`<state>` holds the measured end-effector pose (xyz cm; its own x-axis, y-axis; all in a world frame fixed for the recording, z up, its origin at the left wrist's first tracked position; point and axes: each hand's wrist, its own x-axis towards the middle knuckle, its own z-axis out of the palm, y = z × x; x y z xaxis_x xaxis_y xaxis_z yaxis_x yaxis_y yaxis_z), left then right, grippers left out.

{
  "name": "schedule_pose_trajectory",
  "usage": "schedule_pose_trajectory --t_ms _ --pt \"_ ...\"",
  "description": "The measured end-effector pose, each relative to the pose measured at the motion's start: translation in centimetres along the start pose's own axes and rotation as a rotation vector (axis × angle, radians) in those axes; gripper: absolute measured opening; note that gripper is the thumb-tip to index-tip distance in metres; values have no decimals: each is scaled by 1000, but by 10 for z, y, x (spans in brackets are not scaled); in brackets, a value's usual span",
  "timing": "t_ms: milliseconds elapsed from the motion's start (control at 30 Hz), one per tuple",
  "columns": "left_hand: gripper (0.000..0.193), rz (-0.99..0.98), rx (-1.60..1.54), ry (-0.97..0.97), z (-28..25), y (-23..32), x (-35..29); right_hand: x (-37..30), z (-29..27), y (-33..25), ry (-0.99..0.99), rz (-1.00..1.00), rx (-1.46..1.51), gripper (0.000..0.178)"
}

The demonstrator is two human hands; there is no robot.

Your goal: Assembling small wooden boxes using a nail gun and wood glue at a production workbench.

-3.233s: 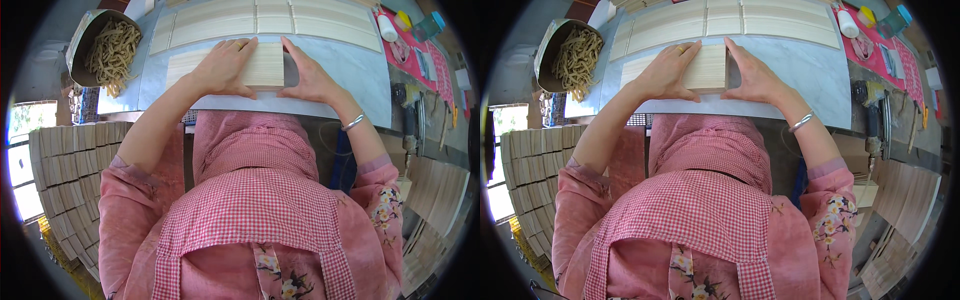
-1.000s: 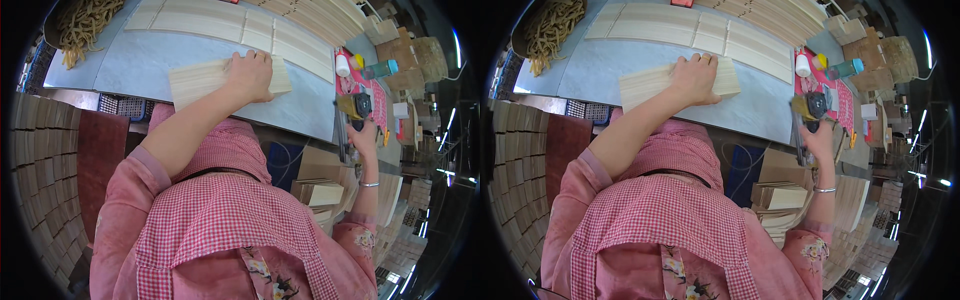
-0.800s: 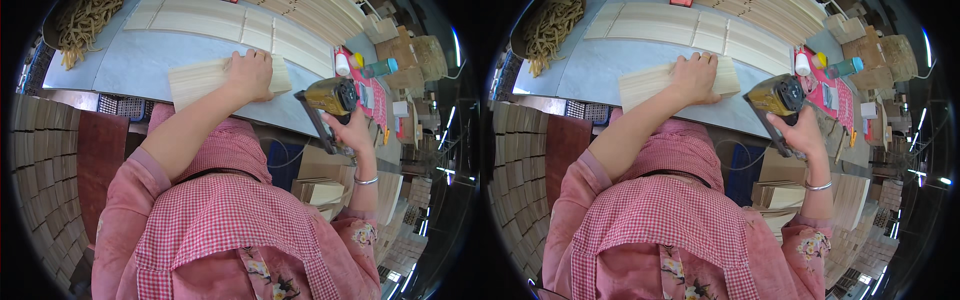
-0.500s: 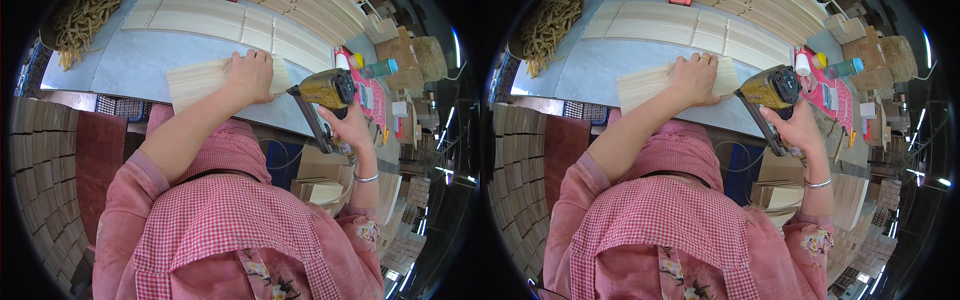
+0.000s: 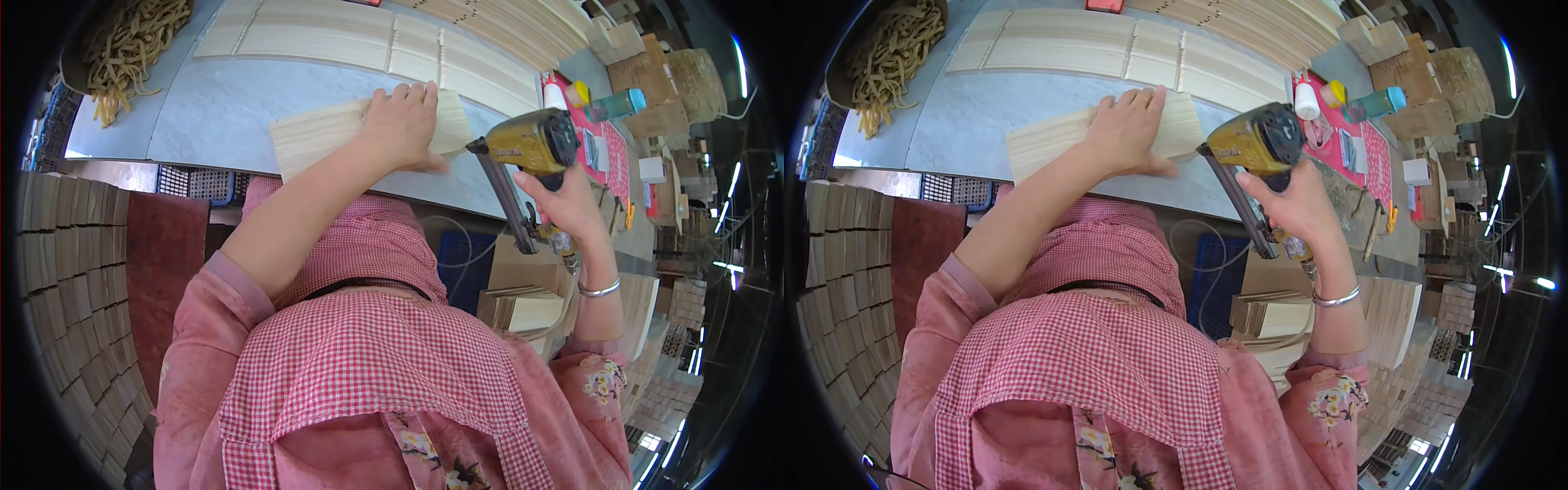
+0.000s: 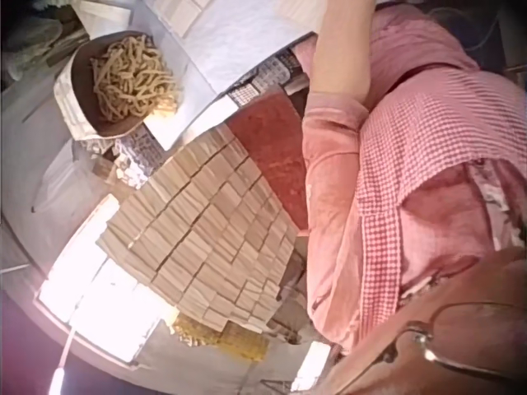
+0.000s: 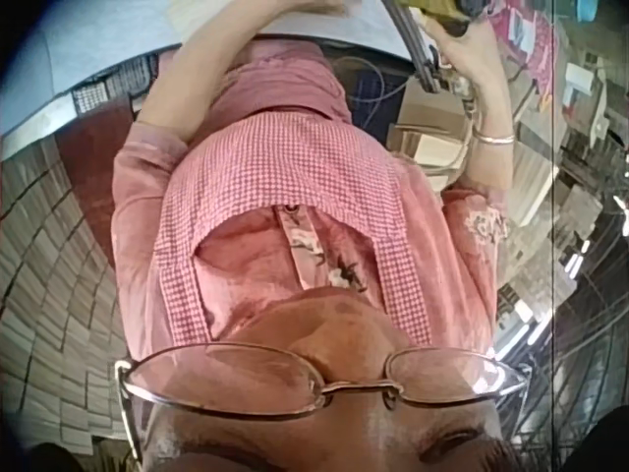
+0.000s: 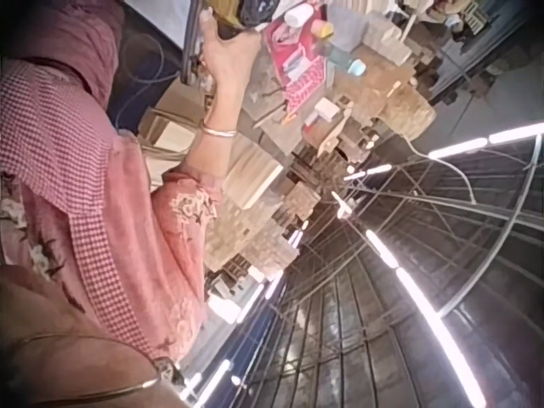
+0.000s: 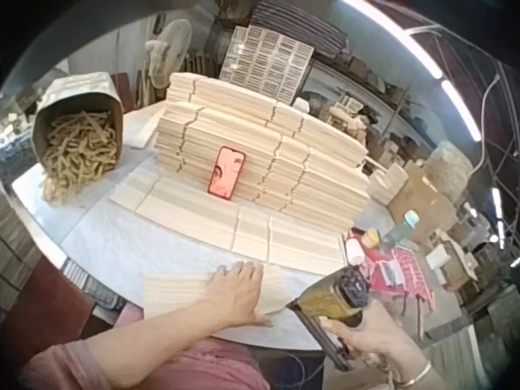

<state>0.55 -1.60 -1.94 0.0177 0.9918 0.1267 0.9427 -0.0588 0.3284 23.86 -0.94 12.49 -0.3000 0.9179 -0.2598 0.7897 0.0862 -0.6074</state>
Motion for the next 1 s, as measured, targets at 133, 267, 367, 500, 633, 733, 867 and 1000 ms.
schedule_pose_trajectory --t_ms 133,267,367,500,633,733,867,1000 --pt "122 7 179 105 -34 -43 -69 -8 -5 18 60 12 -15 25" --pt "103 -105 116 2 -57 -86 -125 -25 -13 27 132 41 -3 24" --pt "97 -91 65 10 -54 -69 -113 -29 -7 22 97 13 -8 24" --pt "89 -48 -14 39 -39 -42 -91 -34 3 23 63 -57 -11 25" --pt "83 8 -68 122 -26 -33 -79 -30 11 23 46 -230 9 25" --pt "84 25 -68 132 -24 -33 -78 -28 11 19 21 -188 3 25" --pt "84 22 -70 131 -25 -32 -78 -26 8 9 -34 -24 -41 26" --pt "83 28 -78 151 -23 -33 -78 -25 9 4 -78 160 -71 27"
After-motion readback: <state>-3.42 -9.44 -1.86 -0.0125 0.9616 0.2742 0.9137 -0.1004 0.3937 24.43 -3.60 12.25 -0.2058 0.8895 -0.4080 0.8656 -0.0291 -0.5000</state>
